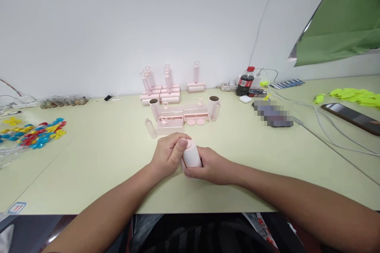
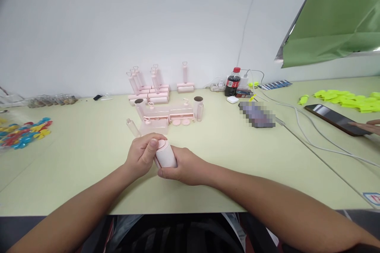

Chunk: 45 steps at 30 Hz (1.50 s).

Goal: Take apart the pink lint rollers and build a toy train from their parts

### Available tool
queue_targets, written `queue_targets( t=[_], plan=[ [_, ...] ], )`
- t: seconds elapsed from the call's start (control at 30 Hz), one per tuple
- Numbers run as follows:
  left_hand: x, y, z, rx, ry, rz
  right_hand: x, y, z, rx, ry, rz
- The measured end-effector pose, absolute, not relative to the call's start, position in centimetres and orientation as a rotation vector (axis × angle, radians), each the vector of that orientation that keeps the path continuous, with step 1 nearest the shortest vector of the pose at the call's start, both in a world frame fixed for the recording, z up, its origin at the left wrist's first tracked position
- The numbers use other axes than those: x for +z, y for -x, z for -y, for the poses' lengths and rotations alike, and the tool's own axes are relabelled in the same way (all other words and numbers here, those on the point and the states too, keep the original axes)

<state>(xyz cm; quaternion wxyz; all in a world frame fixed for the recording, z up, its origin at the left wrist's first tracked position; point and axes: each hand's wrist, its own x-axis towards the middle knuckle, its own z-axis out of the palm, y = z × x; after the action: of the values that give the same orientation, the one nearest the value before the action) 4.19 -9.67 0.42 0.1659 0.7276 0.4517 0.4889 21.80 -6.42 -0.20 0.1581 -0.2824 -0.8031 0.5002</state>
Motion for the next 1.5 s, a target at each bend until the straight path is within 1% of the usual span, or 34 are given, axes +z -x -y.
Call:
queue_targets(
  t=[0.13, 0.23, 0.33, 0.37, 0.43, 0.5, 0.57, 0.67, 0.77, 0.83, 0.93, 1.0, 1.07, 1.17, 1.27, 1.5],
  plan=[
    [0.5, -4.2, 9.6, 1.404, -2.093, -1.301, -0.7, -21.9, 6.2, 1.404, 0.838, 2.24],
    [0.9, -3.5, 9.3, 1.564, -2.121, -1.399, -1.0, -21.9, 5.9, 1.395, 0.913, 2.16],
    [2.0, -1.6, 8.5, 1.809, -2.014, -1.754, -1.0, -21.9, 5.6, 1.439, 0.945, 2.018],
    [2.4, -0.8, 8.2, 1.825, -1.937, -1.924, -1.0, -21.9, 5.5, 1.459, 0.935, 1.962],
    [3.3, 0.9, 7.5, 1.682, -1.793, -2.228, -1.0, -21.9, 5.3, 1.495, 0.914, 1.851],
    [3.9, 2.6, 7.0, 1.371, -1.72, -2.415, -1.0, -21.9, 4.9, 1.542, 0.911, 1.745],
    [4.3, 3.8, 6.7, 1.014, -1.677, -2.481, -1.2, -21.9, 4.5, 1.612, 0.914, 1.624],
    [4.3, 4.7, 6.6, 0.624, -1.639, -2.422, -1.4, -21.8, 4.0, 1.735, 0.886, 1.417],
    [4.3, 4.9, 6.5, 0.505, -1.681, -2.362, -1.4, -21.8, 3.8, 1.803, 0.844, 1.269],
    [4.3, 4.7, 6.5, 0.547, -1.701, -2.362, -1.2, -21.8, 3.8, 1.82, 0.825, 1.214],
    [4.5, 4.1, 6.8, 0.802, -1.763, -2.325, -1.1, -21.9, 3.9, 1.851, 0.798, 1.149],
    [4.5, 3.4, 7.2, 1.016, -1.873, -2.165, -1.2, -22.0, 3.8, 1.88, 0.78, 1.124],
    [4.4, 2.4, 7.7, 1.14, -2.017, -1.919, -1.4, -22.0, 3.8, 1.9, 0.764, 1.118],
    [3.9, 0.9, 8.3, 1.158, -2.213, -1.629, -1.6, -22.0, 3.8, 1.892, 0.717, 1.118],
    [3.4, -0.2, 8.8, 1.101, -2.328, -1.473, -1.5, -22.0, 3.9, 1.911, 0.678, 1.129],
    [3.0, -1.1, 8.8, 1.018, -2.467, -1.363, -1.0, -22.2, 4.2, 1.983, 0.616, 1.181]
  ],
)
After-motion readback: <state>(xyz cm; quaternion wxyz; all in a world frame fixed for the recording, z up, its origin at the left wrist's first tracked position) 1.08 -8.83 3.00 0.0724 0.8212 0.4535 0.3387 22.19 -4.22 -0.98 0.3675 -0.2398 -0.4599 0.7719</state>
